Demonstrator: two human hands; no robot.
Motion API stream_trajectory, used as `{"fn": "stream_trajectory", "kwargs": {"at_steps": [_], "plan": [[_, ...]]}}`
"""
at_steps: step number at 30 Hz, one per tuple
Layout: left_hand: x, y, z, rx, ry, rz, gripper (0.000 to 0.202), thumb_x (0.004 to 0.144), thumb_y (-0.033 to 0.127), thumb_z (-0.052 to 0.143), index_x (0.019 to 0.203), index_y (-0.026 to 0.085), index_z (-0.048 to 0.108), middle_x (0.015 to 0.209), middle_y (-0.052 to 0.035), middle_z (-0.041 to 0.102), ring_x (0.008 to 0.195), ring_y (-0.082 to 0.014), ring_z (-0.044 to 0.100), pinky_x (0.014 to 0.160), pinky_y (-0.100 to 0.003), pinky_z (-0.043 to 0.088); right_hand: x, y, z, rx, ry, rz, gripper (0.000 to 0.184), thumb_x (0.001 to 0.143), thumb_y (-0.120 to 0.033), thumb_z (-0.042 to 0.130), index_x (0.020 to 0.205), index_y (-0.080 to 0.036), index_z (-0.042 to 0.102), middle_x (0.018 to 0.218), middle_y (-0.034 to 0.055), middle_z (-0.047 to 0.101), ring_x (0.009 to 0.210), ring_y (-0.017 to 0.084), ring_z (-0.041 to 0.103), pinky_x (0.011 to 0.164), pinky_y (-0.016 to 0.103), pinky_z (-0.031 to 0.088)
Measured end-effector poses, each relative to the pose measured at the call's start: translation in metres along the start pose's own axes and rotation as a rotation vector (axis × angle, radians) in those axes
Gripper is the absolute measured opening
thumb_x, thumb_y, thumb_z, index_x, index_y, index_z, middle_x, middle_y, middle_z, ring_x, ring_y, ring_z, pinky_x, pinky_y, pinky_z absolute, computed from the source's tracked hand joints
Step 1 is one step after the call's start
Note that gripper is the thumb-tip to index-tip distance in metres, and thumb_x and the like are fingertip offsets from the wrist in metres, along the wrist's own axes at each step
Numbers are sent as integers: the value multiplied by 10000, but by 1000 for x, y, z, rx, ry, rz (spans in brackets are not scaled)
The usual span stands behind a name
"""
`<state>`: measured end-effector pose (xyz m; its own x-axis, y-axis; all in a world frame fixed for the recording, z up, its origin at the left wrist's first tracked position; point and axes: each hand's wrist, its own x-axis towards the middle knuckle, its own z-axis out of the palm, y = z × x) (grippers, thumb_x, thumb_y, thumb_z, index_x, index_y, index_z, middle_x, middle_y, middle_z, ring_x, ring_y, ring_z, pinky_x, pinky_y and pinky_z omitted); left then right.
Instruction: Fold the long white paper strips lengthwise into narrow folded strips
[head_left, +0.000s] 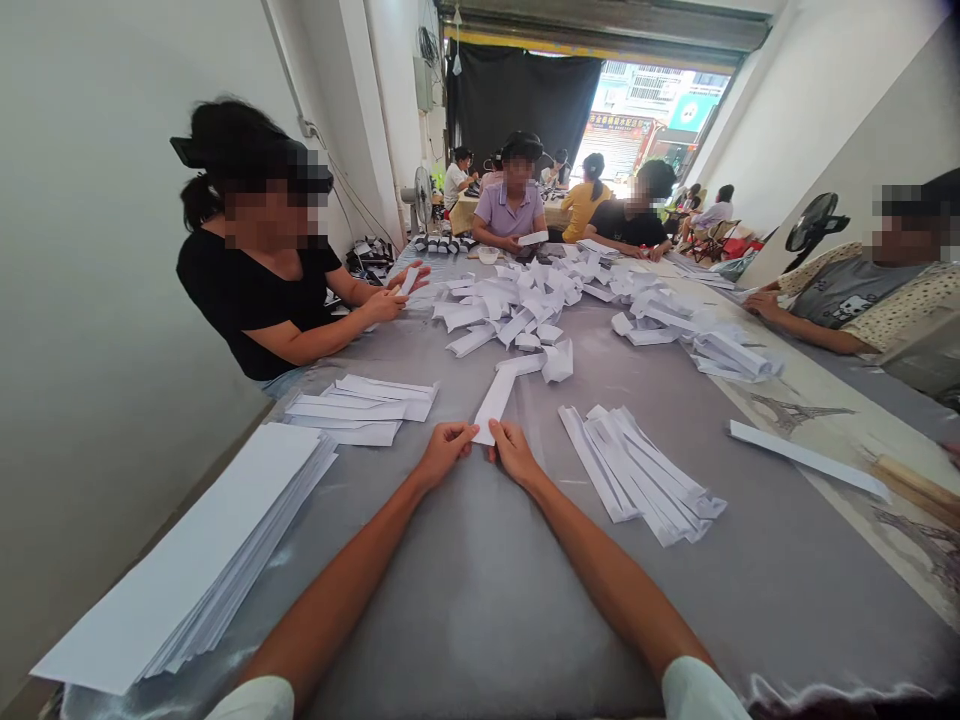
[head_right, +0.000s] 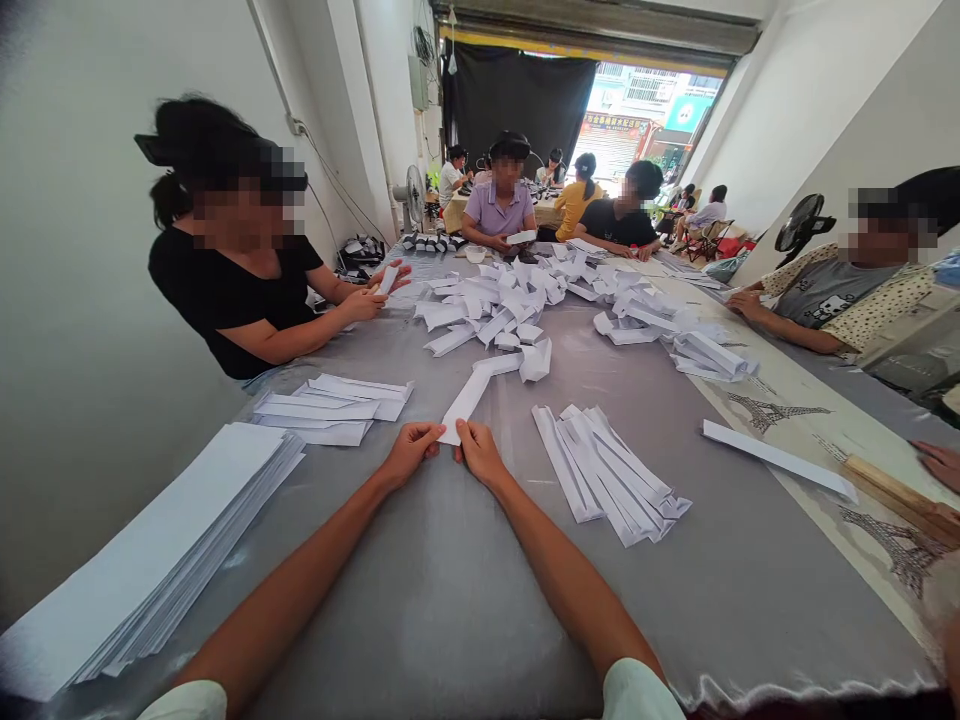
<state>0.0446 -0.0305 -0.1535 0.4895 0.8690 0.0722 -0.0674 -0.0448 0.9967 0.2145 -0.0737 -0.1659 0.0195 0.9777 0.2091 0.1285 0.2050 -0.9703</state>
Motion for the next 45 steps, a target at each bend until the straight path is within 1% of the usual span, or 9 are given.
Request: {"fn": "stream_trajectory", "kwargs": {"at_steps": [6,14,19,26,31,34,37,42,45], "plan": [[1,2,1,-31,20,-11,517,864,642,736,709,164,616,585,46,450,536,-88,321,527,-251,217,0,1,0,38,-62,12,668,1001,-719,458,581,-215,580,525,7,576,548,158,507,600,293,382],[0,1,0,-37,24,-10,486,770,586,841,647,155,652,558,37,485,541,-91,367,544,-251,272,3,4,2,67,55,-12,548,974,-689,518,696,-217,509,645,-36,464,612,130,385,573,274,296],[0,1,1,-52,45,-16,504,796,601,811,652,160,615,571,43,484,543,-88,365,545,-246,265,2,1,2,78,23,-15,522,957,-666,545,701,-211,514,669,-34,435,642,128,368,577,262,300],[0,1,-1,-45,17,-47,503,741,583,857,633,151,621,578,32,511,545,-93,404,549,-242,296,1,-1,3,88,38,9,517,939,-686,549,730,-214,522,673,-37,444,640,129,375,571,256,323],[-1,2,2,-38,20,-37,500,797,589,817,656,153,616,605,28,528,561,-95,419,558,-243,303,1,0,1,95,9,1,505,945,-645,559,710,-198,558,665,-30,466,639,129,392,581,257,320],[-1,4,2,-17,19,-18,505,805,572,817,626,158,589,573,39,490,550,-89,379,551,-245,269,1,-1,0,99,-9,2,525,944,-657,559,703,-191,579,657,-28,473,634,127,394,582,258,322],[-1,5,1,2,-1,-13,518,781,560,841,586,157,578,540,46,459,539,-85,357,545,-248,246,1,-3,1,105,12,8,537,942,-677,548,693,-201,543,650,-34,454,621,123,375,567,259,309],[-1,6,5,6,-12,-4,517,820,605,784,640,153,610,599,27,520,578,-103,419,574,-252,313,1,-5,0,110,25,22,519,917,-672,565,688,-207,533,641,-37,446,609,122,365,556,262,302],[-2,9,7,18,-27,7,521,822,611,777,637,153,611,595,30,505,582,-102,399,573,-256,299,1,-5,0,111,14,31,525,898,-661,586,639,-211,504,613,-42,405,592,116,336,542,264,273]]}}
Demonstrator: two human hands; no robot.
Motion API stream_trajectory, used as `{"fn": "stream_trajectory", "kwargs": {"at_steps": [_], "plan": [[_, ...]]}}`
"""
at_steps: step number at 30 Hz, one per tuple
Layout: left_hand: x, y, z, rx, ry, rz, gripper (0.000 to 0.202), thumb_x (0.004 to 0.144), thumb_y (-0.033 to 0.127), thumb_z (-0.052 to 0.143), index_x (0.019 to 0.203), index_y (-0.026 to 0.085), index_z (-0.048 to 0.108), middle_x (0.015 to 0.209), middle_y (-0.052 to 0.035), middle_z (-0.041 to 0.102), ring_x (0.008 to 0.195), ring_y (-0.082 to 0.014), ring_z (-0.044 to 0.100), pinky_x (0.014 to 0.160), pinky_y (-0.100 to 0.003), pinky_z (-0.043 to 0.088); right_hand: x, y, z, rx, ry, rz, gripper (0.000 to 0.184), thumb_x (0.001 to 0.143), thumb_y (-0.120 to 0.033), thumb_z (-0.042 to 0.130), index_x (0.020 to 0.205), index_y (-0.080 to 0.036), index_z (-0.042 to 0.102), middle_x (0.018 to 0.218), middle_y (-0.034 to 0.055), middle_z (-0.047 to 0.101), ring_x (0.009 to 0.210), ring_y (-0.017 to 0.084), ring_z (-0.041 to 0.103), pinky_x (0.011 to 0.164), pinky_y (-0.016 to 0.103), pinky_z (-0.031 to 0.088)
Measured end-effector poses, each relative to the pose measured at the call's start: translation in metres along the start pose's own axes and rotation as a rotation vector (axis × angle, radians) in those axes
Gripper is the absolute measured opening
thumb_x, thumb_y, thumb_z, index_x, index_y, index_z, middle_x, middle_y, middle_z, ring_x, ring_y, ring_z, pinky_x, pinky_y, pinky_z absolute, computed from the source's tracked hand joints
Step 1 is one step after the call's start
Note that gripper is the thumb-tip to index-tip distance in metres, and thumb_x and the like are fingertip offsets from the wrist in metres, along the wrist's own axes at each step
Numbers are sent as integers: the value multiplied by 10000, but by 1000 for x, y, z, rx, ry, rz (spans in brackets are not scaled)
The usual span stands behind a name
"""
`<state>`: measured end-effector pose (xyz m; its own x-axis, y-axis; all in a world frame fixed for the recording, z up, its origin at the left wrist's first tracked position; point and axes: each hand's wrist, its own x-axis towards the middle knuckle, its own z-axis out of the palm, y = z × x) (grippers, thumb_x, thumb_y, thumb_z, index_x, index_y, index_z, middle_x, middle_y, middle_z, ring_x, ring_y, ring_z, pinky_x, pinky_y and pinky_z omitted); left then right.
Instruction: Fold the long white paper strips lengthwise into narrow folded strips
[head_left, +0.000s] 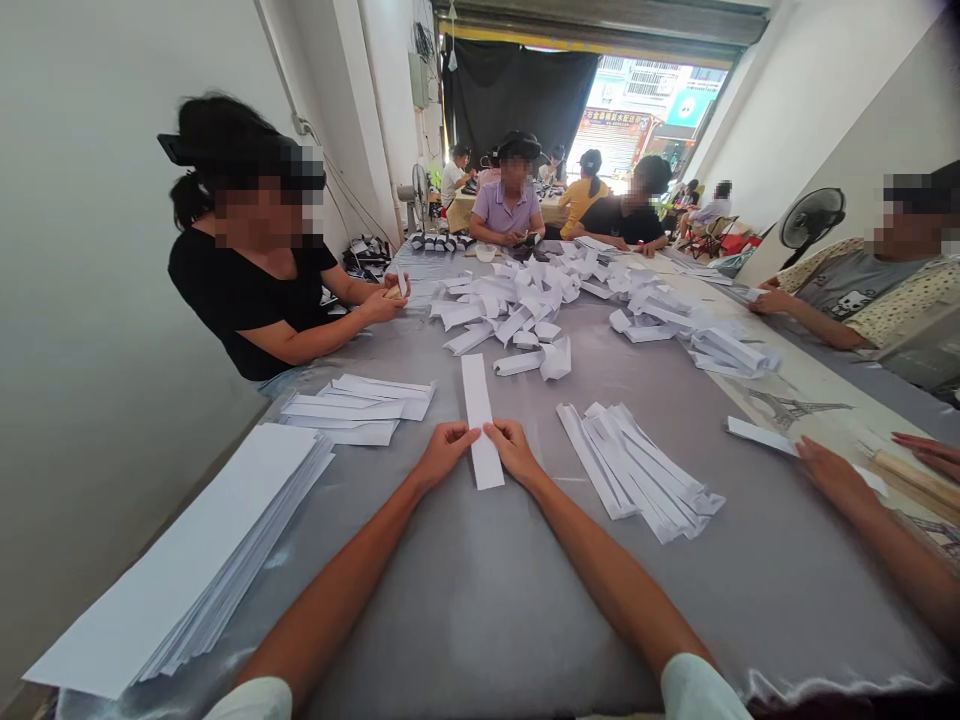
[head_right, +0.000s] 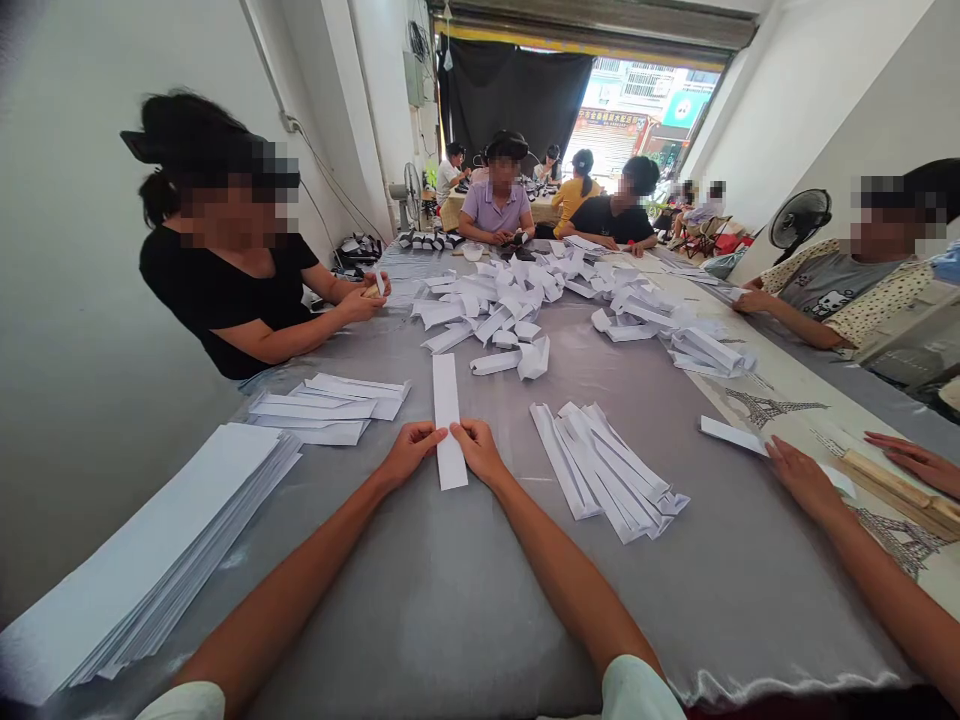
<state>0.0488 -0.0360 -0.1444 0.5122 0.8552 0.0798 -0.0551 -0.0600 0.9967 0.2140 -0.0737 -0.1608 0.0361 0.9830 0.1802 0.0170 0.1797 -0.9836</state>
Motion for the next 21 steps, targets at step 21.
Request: {"fn": "stream_trajectory", "kwargs": {"at_steps": [21], "plan": [[-1,0,-1,-70,-11,-25,551,865,651,729,672,139,667,603,10,545,571,-109,417,561,-259,324,0,5,-2,-36,-38,9,549,921,-624,565,569,-224,431,571,-38,374,574,118,320,538,261,267]]}}
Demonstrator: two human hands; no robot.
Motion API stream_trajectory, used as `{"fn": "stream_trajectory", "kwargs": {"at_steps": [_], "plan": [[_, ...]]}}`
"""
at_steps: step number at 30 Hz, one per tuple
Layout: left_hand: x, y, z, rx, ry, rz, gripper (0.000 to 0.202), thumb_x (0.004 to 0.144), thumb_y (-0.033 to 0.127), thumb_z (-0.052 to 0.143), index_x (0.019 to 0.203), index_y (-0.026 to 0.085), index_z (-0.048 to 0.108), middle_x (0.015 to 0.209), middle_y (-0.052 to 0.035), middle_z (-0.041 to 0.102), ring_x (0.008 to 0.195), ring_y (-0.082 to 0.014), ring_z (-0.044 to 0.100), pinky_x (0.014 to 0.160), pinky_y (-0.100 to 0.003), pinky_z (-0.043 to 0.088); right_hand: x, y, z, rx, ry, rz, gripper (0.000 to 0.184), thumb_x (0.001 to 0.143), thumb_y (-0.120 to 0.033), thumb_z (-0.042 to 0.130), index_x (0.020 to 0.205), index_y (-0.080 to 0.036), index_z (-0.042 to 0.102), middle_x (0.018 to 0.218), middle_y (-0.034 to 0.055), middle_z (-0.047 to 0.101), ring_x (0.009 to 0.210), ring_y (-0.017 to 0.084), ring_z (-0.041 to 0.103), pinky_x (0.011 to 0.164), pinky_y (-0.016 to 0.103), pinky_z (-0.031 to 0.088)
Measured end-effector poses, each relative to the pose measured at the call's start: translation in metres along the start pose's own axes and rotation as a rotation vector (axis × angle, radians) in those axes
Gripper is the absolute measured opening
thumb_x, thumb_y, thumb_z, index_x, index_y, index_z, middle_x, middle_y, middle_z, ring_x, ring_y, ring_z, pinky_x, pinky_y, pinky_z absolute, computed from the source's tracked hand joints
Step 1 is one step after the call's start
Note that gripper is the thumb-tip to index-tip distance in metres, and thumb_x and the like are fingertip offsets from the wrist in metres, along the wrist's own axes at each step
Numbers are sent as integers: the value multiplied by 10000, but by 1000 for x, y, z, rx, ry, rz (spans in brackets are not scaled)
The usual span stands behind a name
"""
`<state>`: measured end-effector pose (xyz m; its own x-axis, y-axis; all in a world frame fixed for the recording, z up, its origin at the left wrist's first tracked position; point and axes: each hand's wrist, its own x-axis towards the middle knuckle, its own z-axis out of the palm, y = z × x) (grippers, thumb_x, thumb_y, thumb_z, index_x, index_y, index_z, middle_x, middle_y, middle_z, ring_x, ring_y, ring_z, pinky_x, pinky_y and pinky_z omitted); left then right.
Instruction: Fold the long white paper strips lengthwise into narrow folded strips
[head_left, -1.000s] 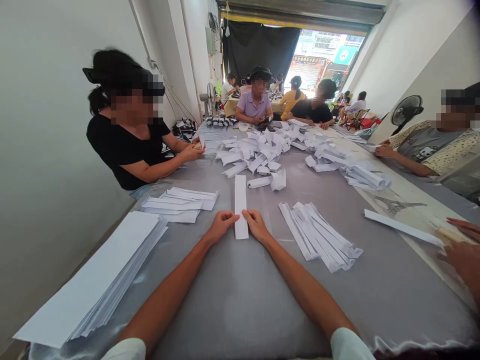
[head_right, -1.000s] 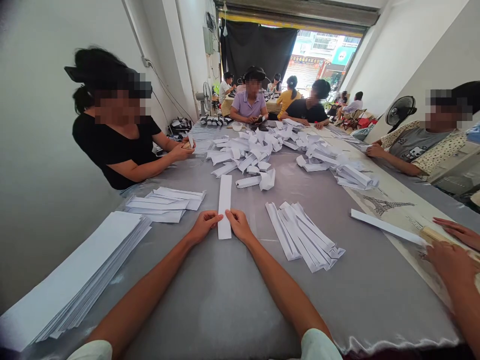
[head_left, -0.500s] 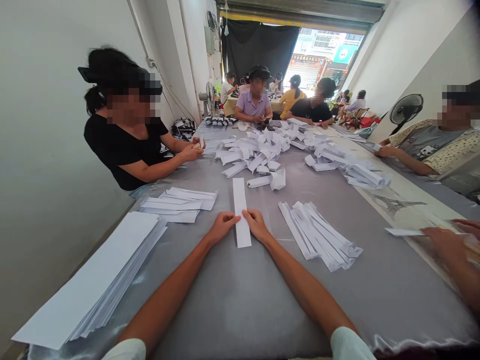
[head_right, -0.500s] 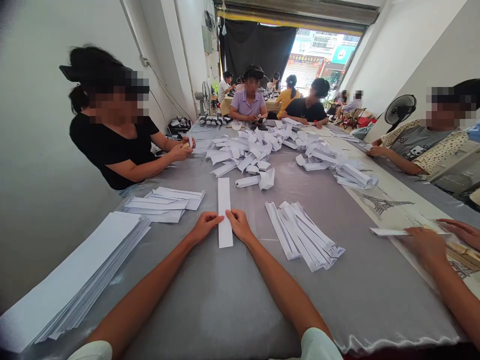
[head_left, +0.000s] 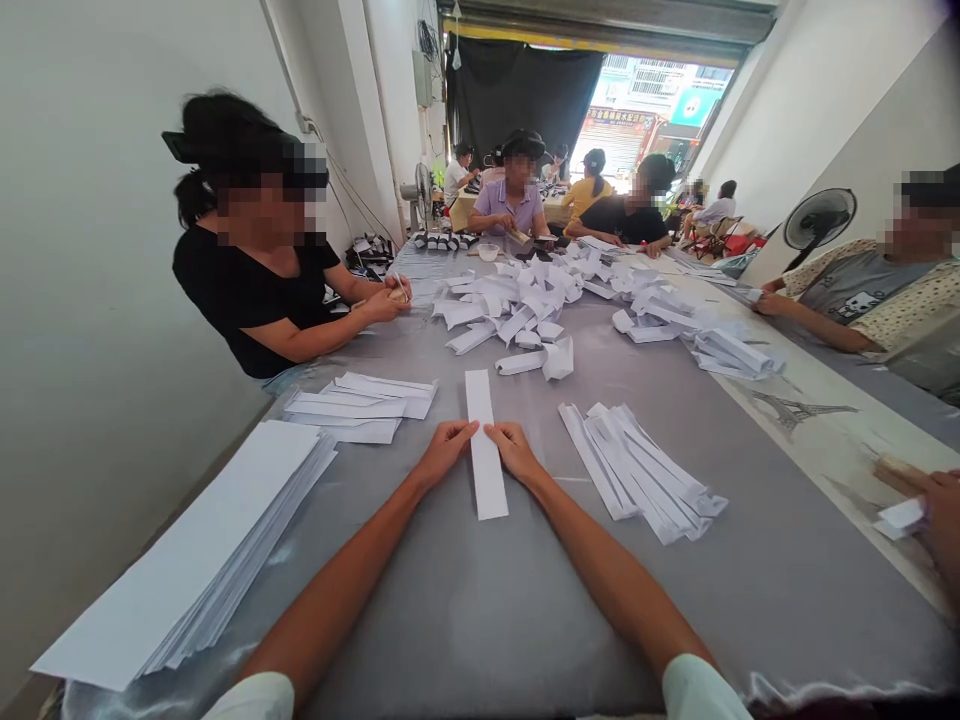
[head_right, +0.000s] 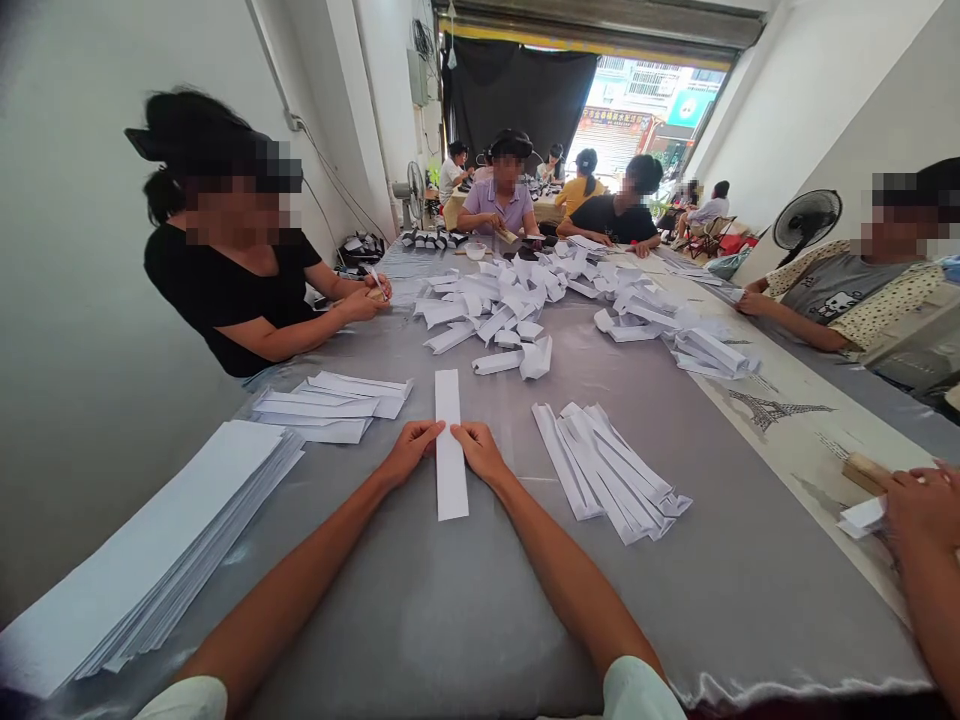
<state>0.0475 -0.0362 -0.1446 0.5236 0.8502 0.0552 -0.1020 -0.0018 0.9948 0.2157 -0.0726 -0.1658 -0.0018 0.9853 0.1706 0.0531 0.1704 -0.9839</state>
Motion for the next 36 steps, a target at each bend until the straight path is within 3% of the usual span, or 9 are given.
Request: {"fn": "stream_trajectory", "kwargs": {"at_steps": [17,23,28,36], "plan": [[0,-2,0,52,-30,-10,565,840,667,736,652,142,649,587,16,487,569,-110,365,546,-260,263,0,3,-1,-15,-1,7,509,929,-601,527,600,-231,408,597,-45,339,580,115,301,546,267,235],[0,-4,-1,65,-14,10,607,884,689,675,613,160,551,580,35,426,567,-101,333,551,-256,250,0,3,-1,-12,-20,12,479,886,-521,546,554,-244,339,564,-53,285,552,107,260,536,272,210],[1,-8,-3,80,-59,1,575,905,670,667,684,143,602,628,23,473,607,-113,384,578,-249,298,0,-1,-1,-2,-17,-9,461,910,-528,524,584,-230,393,603,-46,333,580,109,288,558,268,233],[2,-11,-2,90,4,27,598,900,681,671,645,151,567,603,32,439,588,-104,358,566,-246,282,0,0,-1,-5,-30,-14,458,891,-501,560,560,-229,399,579,-51,316,559,105,283,547,270,221]]}}
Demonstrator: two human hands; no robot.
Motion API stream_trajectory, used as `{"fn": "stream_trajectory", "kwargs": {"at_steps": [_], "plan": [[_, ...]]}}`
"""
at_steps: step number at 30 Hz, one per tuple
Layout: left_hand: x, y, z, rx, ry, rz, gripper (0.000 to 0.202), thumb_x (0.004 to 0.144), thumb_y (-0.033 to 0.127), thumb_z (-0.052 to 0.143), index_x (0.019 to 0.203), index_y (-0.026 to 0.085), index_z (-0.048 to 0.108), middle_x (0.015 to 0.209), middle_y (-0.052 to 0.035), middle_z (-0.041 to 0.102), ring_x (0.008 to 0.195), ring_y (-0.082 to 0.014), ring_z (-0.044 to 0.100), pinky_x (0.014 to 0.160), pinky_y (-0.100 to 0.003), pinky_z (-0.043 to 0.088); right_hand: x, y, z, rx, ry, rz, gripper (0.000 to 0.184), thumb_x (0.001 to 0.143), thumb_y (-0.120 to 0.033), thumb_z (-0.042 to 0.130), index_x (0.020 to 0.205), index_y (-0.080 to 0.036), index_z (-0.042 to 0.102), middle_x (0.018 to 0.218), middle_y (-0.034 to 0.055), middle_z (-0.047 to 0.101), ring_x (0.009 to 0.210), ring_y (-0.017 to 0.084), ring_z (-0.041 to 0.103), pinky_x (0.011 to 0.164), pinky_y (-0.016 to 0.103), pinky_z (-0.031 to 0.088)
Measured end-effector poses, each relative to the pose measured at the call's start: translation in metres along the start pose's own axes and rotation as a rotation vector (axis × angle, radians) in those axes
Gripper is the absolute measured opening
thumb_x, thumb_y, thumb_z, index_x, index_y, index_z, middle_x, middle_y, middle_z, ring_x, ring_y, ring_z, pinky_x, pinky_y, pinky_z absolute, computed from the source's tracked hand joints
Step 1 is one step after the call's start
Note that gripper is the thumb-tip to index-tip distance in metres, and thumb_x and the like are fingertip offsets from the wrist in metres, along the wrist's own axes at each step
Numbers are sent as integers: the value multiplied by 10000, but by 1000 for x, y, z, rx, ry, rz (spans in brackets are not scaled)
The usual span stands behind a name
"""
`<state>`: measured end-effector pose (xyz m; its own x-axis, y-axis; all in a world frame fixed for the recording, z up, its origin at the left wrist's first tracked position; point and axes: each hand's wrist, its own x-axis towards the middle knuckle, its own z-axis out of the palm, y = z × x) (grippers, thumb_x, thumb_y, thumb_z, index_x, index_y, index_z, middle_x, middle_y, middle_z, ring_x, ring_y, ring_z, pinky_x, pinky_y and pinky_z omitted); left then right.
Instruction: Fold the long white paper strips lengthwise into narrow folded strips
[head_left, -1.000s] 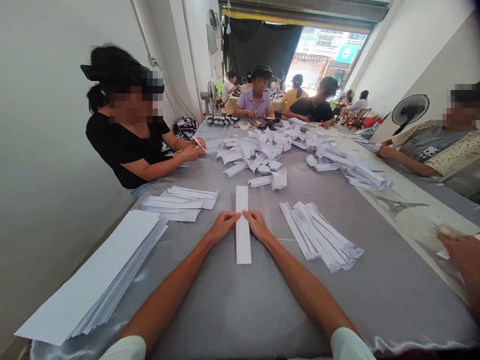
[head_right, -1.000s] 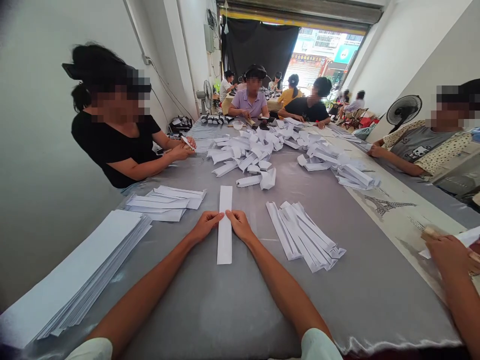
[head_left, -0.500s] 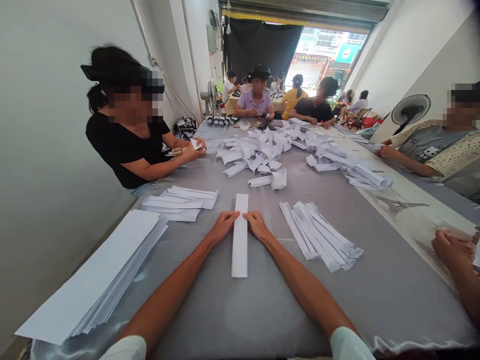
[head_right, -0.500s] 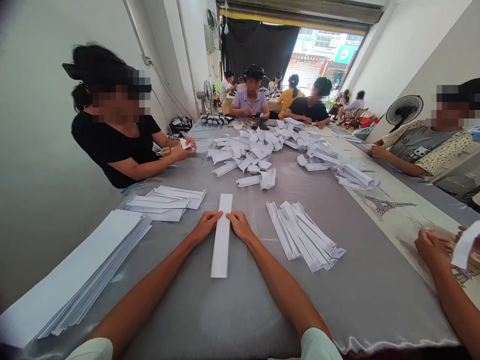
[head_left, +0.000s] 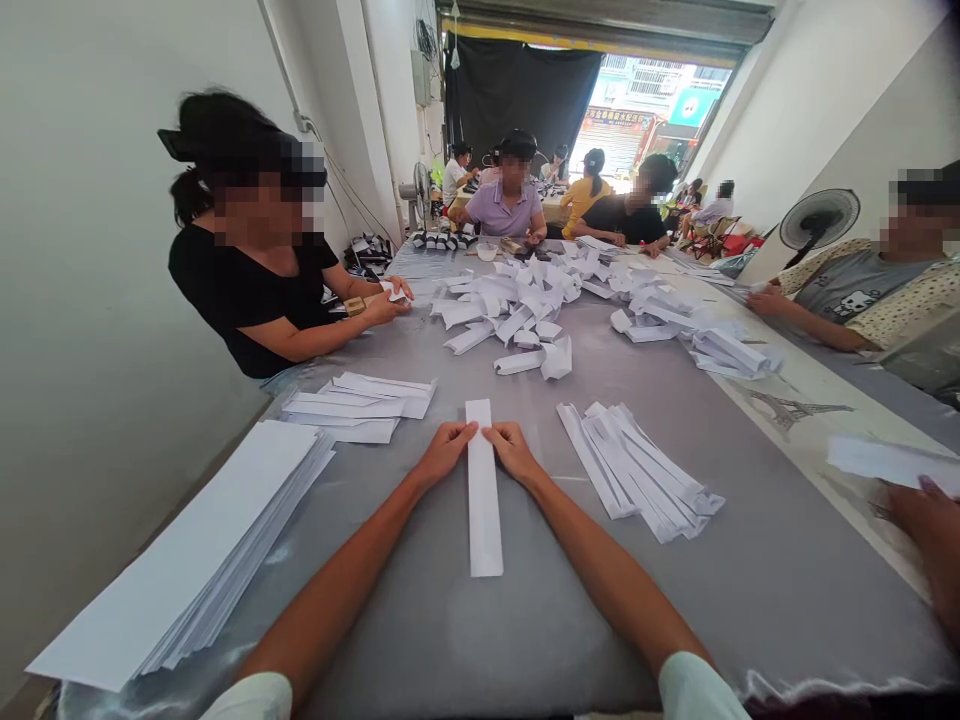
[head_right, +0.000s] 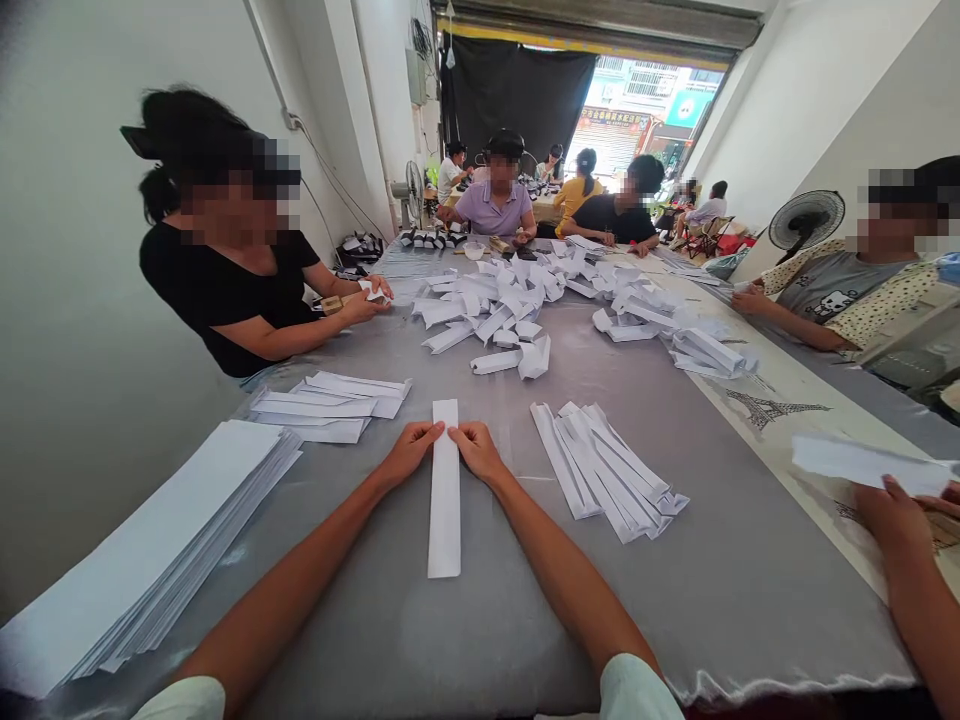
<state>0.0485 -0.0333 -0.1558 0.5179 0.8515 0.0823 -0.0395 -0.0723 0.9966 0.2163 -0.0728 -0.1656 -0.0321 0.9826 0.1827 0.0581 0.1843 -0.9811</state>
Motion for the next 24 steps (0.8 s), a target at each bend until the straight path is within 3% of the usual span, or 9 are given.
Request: {"fn": "stream_trajectory", "kwargs": {"at_steps": [10,14,18,24], "plan": [[1,0,-1,-44,31,-13,598,897,693,663,639,168,538,587,37,426,560,-103,350,538,-245,276,-2,0,1,-31,-15,-9,493,925,-508,559,555,-229,389,564,-50,325,543,106,293,545,276,214],[0,4,1,-46,-14,-30,571,876,677,689,663,156,598,601,24,474,568,-115,388,542,-250,301,0,2,1,-31,29,-7,514,974,-574,496,602,-226,437,580,-44,368,553,117,319,546,276,230],[-2,12,3,-58,-30,-37,555,875,659,698,666,154,602,602,28,473,565,-109,374,538,-250,290,1,5,1,-30,59,22,483,970,-524,469,587,-233,425,561,-42,371,544,123,321,534,281,233],[0,11,-2,-84,-20,-40,566,861,607,737,583,178,492,561,53,377,535,-86,301,523,-247,229,0,6,1,-14,61,46,477,954,-520,498,580,-239,407,552,-51,372,532,119,326,528,277,249]]}}
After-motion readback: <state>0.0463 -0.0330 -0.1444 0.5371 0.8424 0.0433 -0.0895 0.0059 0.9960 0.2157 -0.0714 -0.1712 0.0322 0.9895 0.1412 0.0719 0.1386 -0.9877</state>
